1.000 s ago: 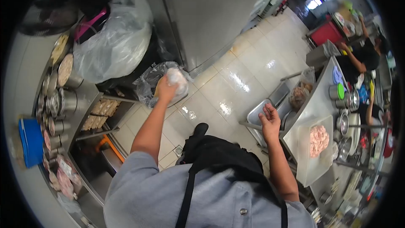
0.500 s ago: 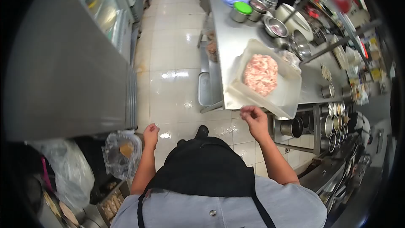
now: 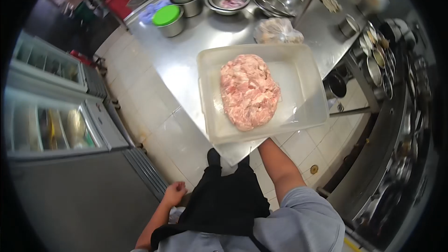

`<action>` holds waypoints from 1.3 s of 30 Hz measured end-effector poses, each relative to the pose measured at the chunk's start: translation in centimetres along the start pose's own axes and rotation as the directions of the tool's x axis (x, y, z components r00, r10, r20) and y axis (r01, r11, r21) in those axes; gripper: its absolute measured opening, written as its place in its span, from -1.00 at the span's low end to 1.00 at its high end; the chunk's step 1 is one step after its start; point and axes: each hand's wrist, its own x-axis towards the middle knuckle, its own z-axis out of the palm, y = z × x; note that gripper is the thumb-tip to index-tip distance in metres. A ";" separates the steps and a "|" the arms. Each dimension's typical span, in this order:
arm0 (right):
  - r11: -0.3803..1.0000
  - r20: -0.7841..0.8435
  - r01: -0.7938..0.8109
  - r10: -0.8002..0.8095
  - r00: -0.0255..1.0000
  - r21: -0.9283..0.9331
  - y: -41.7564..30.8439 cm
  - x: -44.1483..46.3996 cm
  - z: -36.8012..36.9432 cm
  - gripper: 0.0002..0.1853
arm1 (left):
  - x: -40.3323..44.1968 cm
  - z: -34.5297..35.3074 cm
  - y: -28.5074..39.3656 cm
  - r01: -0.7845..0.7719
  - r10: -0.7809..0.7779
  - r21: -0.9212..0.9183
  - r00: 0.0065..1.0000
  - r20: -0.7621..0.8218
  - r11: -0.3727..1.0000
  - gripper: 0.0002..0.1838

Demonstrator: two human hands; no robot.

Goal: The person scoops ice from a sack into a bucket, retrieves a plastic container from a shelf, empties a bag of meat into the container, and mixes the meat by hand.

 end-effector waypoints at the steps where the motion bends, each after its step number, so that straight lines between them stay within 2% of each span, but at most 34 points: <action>1: 0.991 0.056 -0.133 0.132 0.990 0.021 0.2 1.1 1.1 -0.61 | 0.0 -1.3 -0.5 0.029 -0.029 -0.023 1.000 0.012 0.999 -0.55; 2: 0.973 0.081 -0.227 0.224 0.971 0.033 0.7 1.9 1.9 -0.61 | 0.3 -2.4 -1.2 0.059 -0.058 -0.053 0.998 0.019 0.997 -0.53; 4: 0.916 0.125 -0.395 0.385 0.914 0.067 2.0 3.6 4.0 -0.62 | 0.9 -5.2 -3.3 0.139 -0.136 0.078 0.990 -0.037 0.987 -0.51; 5: 0.882 0.137 -0.463 0.449 0.883 0.086 2.8 4.2 4.8 -0.62 | 1.3 -6.5 -4.0 0.131 -0.127 0.103 0.991 -0.040 0.986 -0.51; 7: 0.821 0.157 -0.558 0.539 0.827 0.119 3.6 4.6 6.4 -0.63 | 0.9 -9.2 -4.3 0.249 -0.232 0.206 0.967 -0.105 0.946 -0.50; 8: 0.784 0.163 -0.602 0.581 0.797 0.148 4.0 4.7 7.3 -0.63 | 1.1 -10.1 -4.7 0.249 -0.229 0.230 0.967 -0.108 0.941 -0.50; 10: 0.715 0.165 -0.664 0.644 0.747 0.217 4.1 4.6 8.4 -0.64 | 1.3 -11.9 -5.5 0.276 -0.267 0.201 0.961 -0.070 0.940 -0.51; 12: 0.642 0.166 -0.701 0.689 0.705 0.310 4.1 4.3 9.4 -0.64 | 1.6 -12.8 -6.5 0.289 -0.273 0.233 0.957 -0.097 0.928 -0.52; 15: 0.508 0.195 -0.716 0.734 0.651 0.480 3.7 3.8 10.2 -0.65 | 2.4 -12.8 -7.6 0.275 -0.266 0.143 0.961 -0.078 0.951 -0.50; 19: 0.213 0.275 -0.642 0.773 0.572 0.736 3.0 3.2 10.9 -0.66 | 2.8 -12.2 -6.5 0.272 -0.265 0.167 0.962 -0.060 0.948 -0.49; 21: 0.023 0.344 -0.549 0.757 0.556 0.836 2.9 2.9 10.9 -0.66 | 2.8 -11.8 -5.7 0.248 -0.242 0.164 0.969 -0.055 0.955 -0.50; 23: -0.201 0.417 -0.416 0.734 0.536 0.887 2.7 2.9 10.8 -0.67 | 2.7 -11.6 -5.4 0.217 -0.215 0.079 0.976 -0.036 0.973 -0.52; 26: -0.475 0.503 -0.213 0.650 0.570 0.854 2.3 3.1 10.2 -0.67 | 2.5 -10.9 -4.3 0.215 -0.207 0.156 0.976 -0.068 0.964 -0.53; 30: -0.698 0.539 -0.037 0.517 0.665 0.715 1.9 2.7 7.9 -0.68 | 2.5 -10.0 -3.9 0.194 -0.182 0.228 0.981 -0.070 0.954 -0.54; 33: -0.790 0.529 -0.026 0.385 0.756 0.612 1.4 0.7 4.5 -0.68 | 2.5 -9.3 -2.6 0.110 -0.105 0.125 0.994 -0.042 0.986 -0.53; 35: -0.767 0.535 -0.116 0.322 0.781 0.631 1.6 -2.3 1.2 -0.69 | 3.6 -7.9 1.6 0.041 -0.037 0.121 0.999 -0.033 0.992 -0.52; 37: -0.655 0.564 -0.250 0.323 0.760 0.713 2.3 -5.9 -2.4 -0.69 | 5.0 -7.2 4.1 -0.058 0.056 -0.039 0.997 -0.050 0.998 -0.54; 38: -0.538 0.573 -0.342 0.349 0.741 0.770 3.1 -8.9 -4.1 -0.74 | 4.5 -7.2 8.6 -0.136 0.134 -0.027 0.988 -0.075 0.990 -0.57; 39: -0.408 0.582 -0.435 0.375 0.721 0.802 3.7 -11.8 -6.0 -0.79 | 5.7 -7.1 9.7 -0.200 0.194 -0.067 0.976 -0.094 0.977 -0.57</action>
